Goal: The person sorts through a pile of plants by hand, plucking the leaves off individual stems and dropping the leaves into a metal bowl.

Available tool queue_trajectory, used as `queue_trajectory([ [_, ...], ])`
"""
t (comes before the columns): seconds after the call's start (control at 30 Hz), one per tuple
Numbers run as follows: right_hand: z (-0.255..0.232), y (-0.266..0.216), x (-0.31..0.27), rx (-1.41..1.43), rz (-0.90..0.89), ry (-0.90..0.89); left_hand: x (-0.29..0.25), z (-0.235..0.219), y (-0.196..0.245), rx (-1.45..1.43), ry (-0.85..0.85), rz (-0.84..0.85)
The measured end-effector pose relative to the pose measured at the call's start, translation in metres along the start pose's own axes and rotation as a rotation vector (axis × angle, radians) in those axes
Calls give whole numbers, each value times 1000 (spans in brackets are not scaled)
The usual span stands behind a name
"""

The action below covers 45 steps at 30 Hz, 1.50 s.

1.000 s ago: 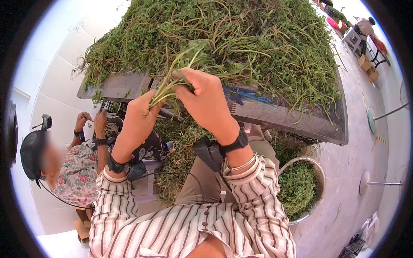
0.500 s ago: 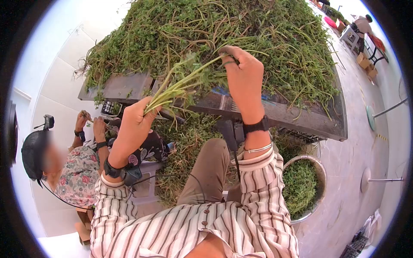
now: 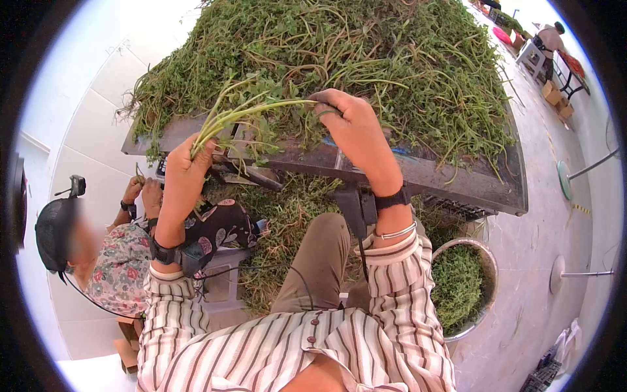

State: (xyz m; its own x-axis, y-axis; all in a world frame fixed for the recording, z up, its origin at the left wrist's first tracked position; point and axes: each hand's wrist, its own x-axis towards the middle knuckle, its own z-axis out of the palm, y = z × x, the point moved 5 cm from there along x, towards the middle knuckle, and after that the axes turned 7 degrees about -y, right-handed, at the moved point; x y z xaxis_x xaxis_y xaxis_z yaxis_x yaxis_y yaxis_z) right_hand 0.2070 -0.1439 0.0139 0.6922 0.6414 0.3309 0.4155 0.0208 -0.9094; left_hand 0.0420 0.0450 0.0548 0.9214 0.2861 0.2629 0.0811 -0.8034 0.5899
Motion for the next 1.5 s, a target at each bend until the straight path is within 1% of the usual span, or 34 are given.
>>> queue_trajectory([
  [0.07, 5, 3, 0, 4, 27, -33, 1, -1, -2, -47, 9, -26],
  [0.13, 3, -2, -1, -149, -208, 158, -1, 2, -1, -37, -17, -11],
  [0.17, 2, 0, 0, -149, -207, 158, -1, 5, 1, -27, -42, 3],
  [0.2, -3, 1, 1, -130, -175, 244, -1, 7, 1, -28, -43, 2],
  [0.23, -7, 3, 0, -111, -142, 330, -1, 13, 0, -23, -97, -11],
  [0.27, -9, 1, -1, -112, -140, 330, -2, 18, -1, -19, -151, -25],
  [0.3, -11, 8, -1, 45, 4, 334, -1, 22, -1, -20, -152, -24],
  [0.33, -11, 16, -3, 203, 148, 337, -1, 25, 1, -50, -145, 23],
  [0.37, -12, 17, -3, 201, 149, 338, -1, 27, 3, -80, -138, 69],
  [0.4, -17, 9, -4, -16, 22, 430, -1, 27, 4, -82, -140, 69],
  [0.43, -21, 1, -5, -234, -107, 516, -2, 24, 7, -52, -87, 86],
  [0.47, -34, 5, -3, -236, -105, 516, -3, 22, 8, -22, -34, 103],
  [0.5, -60, 14, -4, -185, -72, 608, -5, 18, 4, -21, -39, 104],
  [0.53, -77, 17, -9, -133, -37, 704, -7, 7, -10, -118, -27, -19],
  [0.57, -81, 19, -13, -132, -35, 711, -9, -1, -23, -215, -12, -143],
  [0.6, -79, 22, -11, 236, -35, 620, -9, -3, -25, -329, 1, -133],
  [0.63, -72, 23, -8, 599, -34, 504, -9, -4, -24, -333, 13, -133],
  [0.67, -60, 20, -8, 570, 31, 398, -10, -3, -24, -406, -6, -166],
  [0.7, -50, 17, -8, 571, 29, 388, -11, -2, -24, -477, -29, -200],
  [0.77, -20, 17, -3, 824, 26, 208, -9, 0, -21, -536, -28, -201],
  [0.8, -9, 12, -1, 814, -16, 127, -8, 2, -19, -598, -36, -195],
  [0.83, -3, 10, -1, 817, -16, 130, -7, 3, -17, -594, -38, -195],
  [0.9, 19, 7, -2, 924, 143, -35, -5, 5, -13, -614, -45, -170],
  [0.93, 23, 2, -5, 746, 64, -85, -3, 6, -13, -612, -48, -168],
  [0.97, 26, -1, -7, 746, 63, -83, -2, 7, -12, -625, -50, -155],
  [1.03, 41, -6, -9, 775, 229, -227, -1, 8, -11, -641, -53, -143],
  [1.07, 48, -1, -9, 760, 262, -273, 0, 8, -9, -636, -63, -140],
  [1.17, 58, 1, -10, 701, 271, -320, 2, 11, -4, -638, -81, -137],
  [1.23, 63, -1, -11, 743, 253, -305, 2, 14, -1, -642, -93, -137],
  [1.3, 61, -5, -11, 621, 204, -323, 3, 17, 3, -659, -118, -113],
  [1.33, 63, 2, -10, 621, 204, -321, 3, 16, 5, -659, -119, -112],
  [1.4, 57, 11, -1, 352, -11, -200, 2, 13, 6, -673, -90, -150],
  [1.43, 52, 14, 1, 352, -10, -199, 1, 13, 4, -672, -90, -150],
  [1.5, 20, 9, 1, -172, -145, 197, -3, 4, -6, -716, 24, -195],
])
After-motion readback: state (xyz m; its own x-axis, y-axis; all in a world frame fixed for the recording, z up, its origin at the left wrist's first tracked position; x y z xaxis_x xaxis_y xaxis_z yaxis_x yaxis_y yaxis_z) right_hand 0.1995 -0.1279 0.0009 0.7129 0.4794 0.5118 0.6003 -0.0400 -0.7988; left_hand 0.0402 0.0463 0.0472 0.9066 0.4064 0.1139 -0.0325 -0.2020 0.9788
